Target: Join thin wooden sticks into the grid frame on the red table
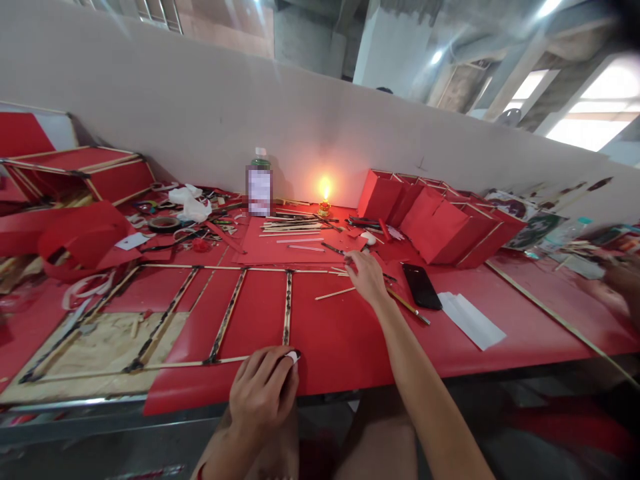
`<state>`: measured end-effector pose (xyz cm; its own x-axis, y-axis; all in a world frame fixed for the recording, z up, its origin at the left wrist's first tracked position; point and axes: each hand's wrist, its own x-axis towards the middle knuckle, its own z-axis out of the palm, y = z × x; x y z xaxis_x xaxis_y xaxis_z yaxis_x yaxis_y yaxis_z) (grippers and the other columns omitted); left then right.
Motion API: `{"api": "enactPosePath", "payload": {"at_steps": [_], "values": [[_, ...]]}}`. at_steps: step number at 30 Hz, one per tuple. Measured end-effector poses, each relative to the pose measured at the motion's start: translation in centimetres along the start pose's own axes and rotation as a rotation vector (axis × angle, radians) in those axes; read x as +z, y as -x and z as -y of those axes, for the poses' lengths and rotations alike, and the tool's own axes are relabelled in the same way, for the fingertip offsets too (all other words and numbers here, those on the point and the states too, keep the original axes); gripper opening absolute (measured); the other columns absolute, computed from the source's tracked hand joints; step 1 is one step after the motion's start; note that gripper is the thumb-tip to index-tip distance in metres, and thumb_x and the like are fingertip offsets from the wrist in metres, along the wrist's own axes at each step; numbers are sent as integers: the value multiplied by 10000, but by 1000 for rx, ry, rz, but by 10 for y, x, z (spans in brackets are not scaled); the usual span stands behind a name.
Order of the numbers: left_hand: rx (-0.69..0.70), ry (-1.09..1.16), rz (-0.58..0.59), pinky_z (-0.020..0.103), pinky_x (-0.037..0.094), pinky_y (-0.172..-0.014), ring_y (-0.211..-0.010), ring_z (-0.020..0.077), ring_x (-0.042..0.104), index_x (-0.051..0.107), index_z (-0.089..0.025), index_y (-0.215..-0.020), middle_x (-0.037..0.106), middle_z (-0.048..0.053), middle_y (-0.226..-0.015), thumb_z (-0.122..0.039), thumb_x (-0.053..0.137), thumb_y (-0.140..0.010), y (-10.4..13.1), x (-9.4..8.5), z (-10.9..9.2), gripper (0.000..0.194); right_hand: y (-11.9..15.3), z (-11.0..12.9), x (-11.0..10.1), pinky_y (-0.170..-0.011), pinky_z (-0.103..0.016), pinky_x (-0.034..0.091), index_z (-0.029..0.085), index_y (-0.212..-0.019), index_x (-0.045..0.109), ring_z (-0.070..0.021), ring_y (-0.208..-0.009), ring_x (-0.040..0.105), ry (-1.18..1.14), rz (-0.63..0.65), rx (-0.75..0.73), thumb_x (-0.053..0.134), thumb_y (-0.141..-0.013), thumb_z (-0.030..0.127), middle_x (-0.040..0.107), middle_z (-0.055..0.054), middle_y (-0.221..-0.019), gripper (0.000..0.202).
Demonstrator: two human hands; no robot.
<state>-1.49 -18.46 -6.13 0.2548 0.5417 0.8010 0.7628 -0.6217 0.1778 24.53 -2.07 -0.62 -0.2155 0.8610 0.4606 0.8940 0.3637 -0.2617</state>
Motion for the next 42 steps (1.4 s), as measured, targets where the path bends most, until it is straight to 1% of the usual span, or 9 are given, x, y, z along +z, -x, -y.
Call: {"api": "enactPosePath", "payload": {"at_steps": [3, 6, 8, 11, 21, 26, 28, 35, 42], "values": [[-6, -1, -11, 341, 484, -824, -878, 208, 617, 640, -207, -948, 750, 49, -939, -111, 587, -908, 0, 0, 0, 117, 0, 0, 4, -953, -377, 457, 189, -1091, 640, -253, -1032, 633, -38, 46, -14, 567, -912, 79, 740, -78, -1037, 223], [-8, 0, -11, 340, 481, -820, -874, 207, 617, 639, -208, -950, 751, 46, -936, -110, 592, -908, 1, 1, 0, 117, 0, 3, 8, -940, -368, 469, 190, -1082, 652, -242, -1039, 645, -59, 125, -28, 578, -896, 67, 747, -73, -1032, 235], [-8, 0, -3, 342, 477, -821, -883, 212, 613, 638, -204, -948, 751, 47, -943, -108, 597, -906, 2, 1, 0, 113, 0, 4, 10, -929, -352, 477, 188, -1078, 659, -234, -1053, 651, -68, 172, -18, 586, -877, 43, 751, -72, -1052, 259], [-7, 0, 7, 347, 476, -813, -885, 216, 611, 638, -196, -942, 749, 54, -943, -105, 600, -901, 2, 1, 0, 106, 1, 3, 11, -927, -337, 485, 185, -1077, 664, -223, -1050, 665, -72, 205, 14, 592, -862, 20, 752, -73, -1070, 280], [-9, -9, 4, 338, 478, -798, -862, 200, 613, 638, -209, -936, 749, 44, -932, -122, 580, -914, -1, -1, -1, 106, 1, 3, 8, -849, -314, 497, 199, -1058, 658, -213, -949, 686, 10, 187, 64, 578, -891, 36, 748, -65, -995, 246], [-6, -11, 13, 346, 475, -812, -881, 211, 603, 625, -206, -946, 747, 44, -941, -111, 594, -912, 1, 0, 0, 106, 2, 4, 8, -896, -343, 494, 197, -1085, 640, -237, -1022, 661, 20, 164, 73, 608, -879, 67, 734, -79, -1050, 246], [-7, -12, 14, 348, 475, -814, -886, 214, 604, 625, -205, -951, 747, 45, -944, -113, 597, -910, 2, 1, 0, 105, 2, 4, 7, -894, -346, 494, 192, -1089, 634, -240, -1023, 657, 16, 175, 85, 607, -884, 77, 730, -82, -1057, 237], [-1, -18, 8, 347, 474, -802, -872, 219, 609, 628, -207, -942, 748, 50, -938, -113, 603, -897, 2, 1, 0, 107, 2, 5, 5, -856, -305, 472, 189, -1063, 621, -207, -979, 657, -6, 232, 112, 573, -861, 28, 716, -63, -1037, 262], [5, -16, 11, 351, 470, -810, -881, 224, 605, 629, -198, -947, 747, 56, -942, -111, 612, -893, 4, 2, 1, 104, 3, 3, 8, -782, -274, 442, 188, -1043, 608, -183, -854, 644, -80, 226, 184, 612, -836, 60, 700, -37, -934, 242]]}}
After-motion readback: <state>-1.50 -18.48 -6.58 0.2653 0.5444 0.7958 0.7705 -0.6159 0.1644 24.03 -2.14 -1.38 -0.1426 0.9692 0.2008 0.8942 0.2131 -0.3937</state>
